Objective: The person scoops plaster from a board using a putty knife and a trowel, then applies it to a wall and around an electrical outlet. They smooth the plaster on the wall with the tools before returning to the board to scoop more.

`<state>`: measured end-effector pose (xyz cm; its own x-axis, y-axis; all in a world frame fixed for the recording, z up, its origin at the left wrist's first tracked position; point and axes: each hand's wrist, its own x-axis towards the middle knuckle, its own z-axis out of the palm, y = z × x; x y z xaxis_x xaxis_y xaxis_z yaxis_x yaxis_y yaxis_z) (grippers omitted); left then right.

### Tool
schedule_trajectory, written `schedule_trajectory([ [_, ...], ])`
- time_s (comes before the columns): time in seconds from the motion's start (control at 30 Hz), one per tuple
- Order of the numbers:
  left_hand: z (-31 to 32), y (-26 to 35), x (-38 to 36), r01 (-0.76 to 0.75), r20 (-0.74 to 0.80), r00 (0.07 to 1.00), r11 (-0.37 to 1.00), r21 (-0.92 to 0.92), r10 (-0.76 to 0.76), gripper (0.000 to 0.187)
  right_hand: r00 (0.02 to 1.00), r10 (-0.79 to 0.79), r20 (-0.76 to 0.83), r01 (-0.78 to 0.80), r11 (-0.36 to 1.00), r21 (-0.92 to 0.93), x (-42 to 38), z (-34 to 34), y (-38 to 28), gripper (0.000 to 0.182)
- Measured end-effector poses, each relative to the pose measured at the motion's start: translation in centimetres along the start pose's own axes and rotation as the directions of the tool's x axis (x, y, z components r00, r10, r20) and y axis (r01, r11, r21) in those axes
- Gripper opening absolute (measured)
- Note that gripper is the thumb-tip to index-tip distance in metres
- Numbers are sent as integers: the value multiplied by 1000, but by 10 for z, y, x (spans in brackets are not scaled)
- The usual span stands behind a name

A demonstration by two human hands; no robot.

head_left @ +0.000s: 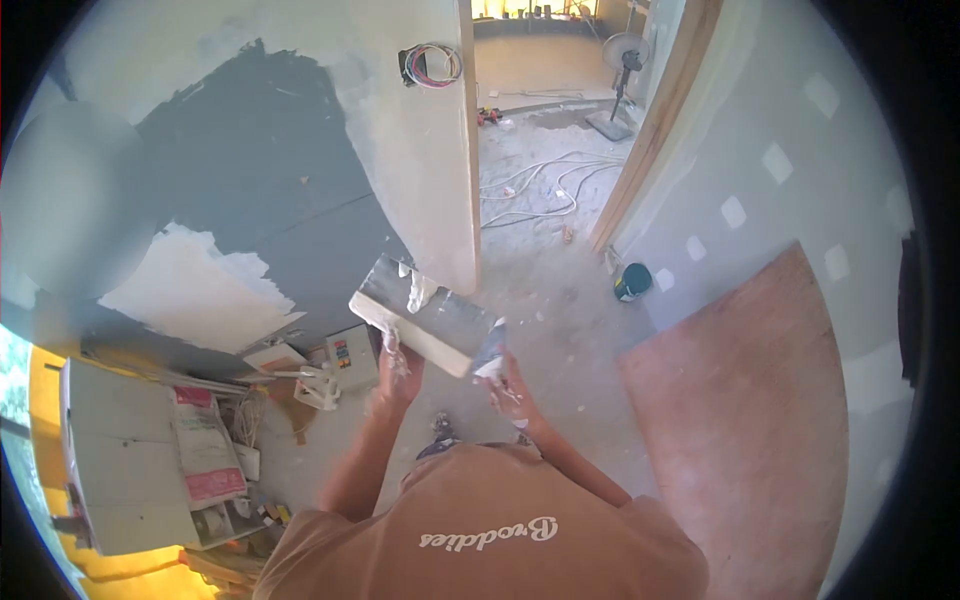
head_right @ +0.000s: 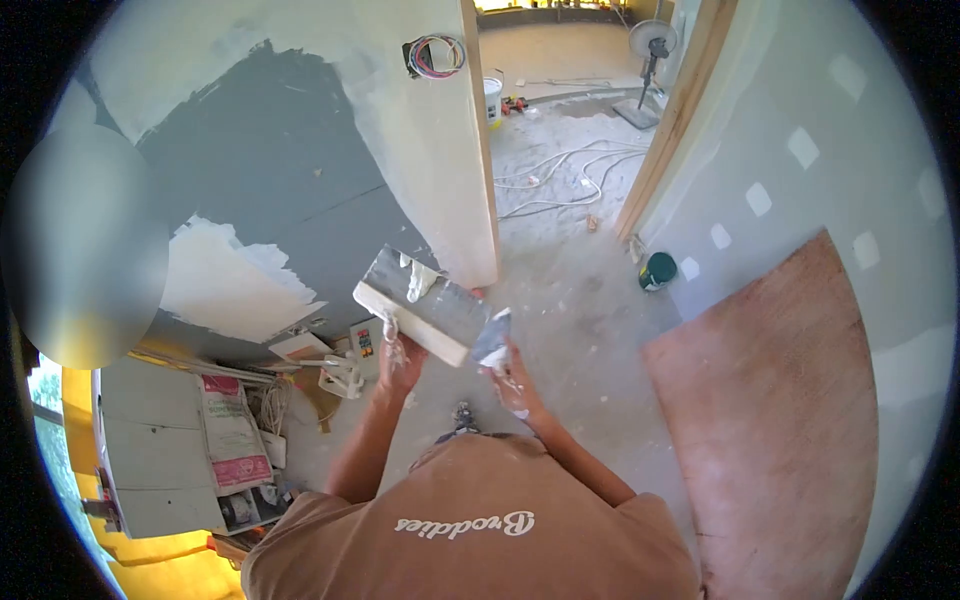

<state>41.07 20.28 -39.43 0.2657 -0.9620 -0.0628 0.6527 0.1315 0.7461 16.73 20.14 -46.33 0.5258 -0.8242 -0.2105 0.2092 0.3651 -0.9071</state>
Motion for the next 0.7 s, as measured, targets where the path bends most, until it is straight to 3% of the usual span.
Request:
schedule_trajectory([
  [0.07, -1, -6, -3, -47, -15, 999, 999, 26, 47, 61, 999, 5, 41, -10, 993, 118, 10, 42, -7, 62],
  [0.13, -8, -8, -5, -68, -42, 996, 983, 169, 77, 54, 997, 0, 79, -19, 973, 232, 26, 71, -4, 56],
  [0.2, -19, -2, -7, 25, -48, 999, 996, 81, -21, 44, 994, 88, 69, -111, 858, 502, 45, 93, 2, 41],
  [0.23, -24, 0, -6, 15, -28, 1000, 960, 280, -7, 44, 994, 89, 63, -109, 854, 508, 54, 105, -1, 41],
  [0.27, -32, 3, -6, -2, -4, 1000, 885, 466, 4, 44, 996, 92, 19, -83, 763, 641, 62, 114, -4, 34],
  [0.3, -56, 2, 0, -90, 55, 996, 711, 697, 73, 40, 995, 100, -24, -48, 655, 754, 69, 124, -13, 27],
  [0.33, -62, 12, 1, -90, 59, 996, 709, 700, 68, 40, 995, 99, -28, -43, 651, 758, 77, 128, -19, 27],
  [0.4, -75, 34, -3, -60, 153, 987, 741, 669, -58, 37, 978, 206, -43, -62, 476, 877, 85, 131, -25, 29],
  [0.43, -86, 41, -7, -53, 151, 986, 738, 673, -68, 37, 992, 120, 28, -80, 462, 883, 91, 126, -21, 31],
  [0.5, -109, 52, -4, 122, 169, 957, 856, 503, -236, 40, 992, 126, 12, -72, 483, 872, 98, 129, -19, 32],
  [0.53, -114, 50, -3, 125, 176, 953, 852, 508, -245, 40, 990, 138, 2, -72, 508, 858, 101, 133, -20, 33],
  [0.57, -116, 42, -5, 203, 204, 933, 903, 378, -295, 45, 990, 138, -9, -62, 500, 864, 102, 138, -18, 33],
  [0.63, -105, 36, -3, 345, 221, 900, 924, 164, -376, 52, 967, 235, 94, -215, 567, 795, 99, 145, -10, 37],
  [0.67, -111, 37, 1, 362, 226, 891, 917, 168, -393, 52, 969, 236, 78, -201, 560, 803, 96, 150, -6, 37],
  [0.7, -124, 36, 6, 418, 325, 865, 907, -45, -383, 53, 971, 211, 111, -218, 595, 774, 93, 158, -3, 39],
])
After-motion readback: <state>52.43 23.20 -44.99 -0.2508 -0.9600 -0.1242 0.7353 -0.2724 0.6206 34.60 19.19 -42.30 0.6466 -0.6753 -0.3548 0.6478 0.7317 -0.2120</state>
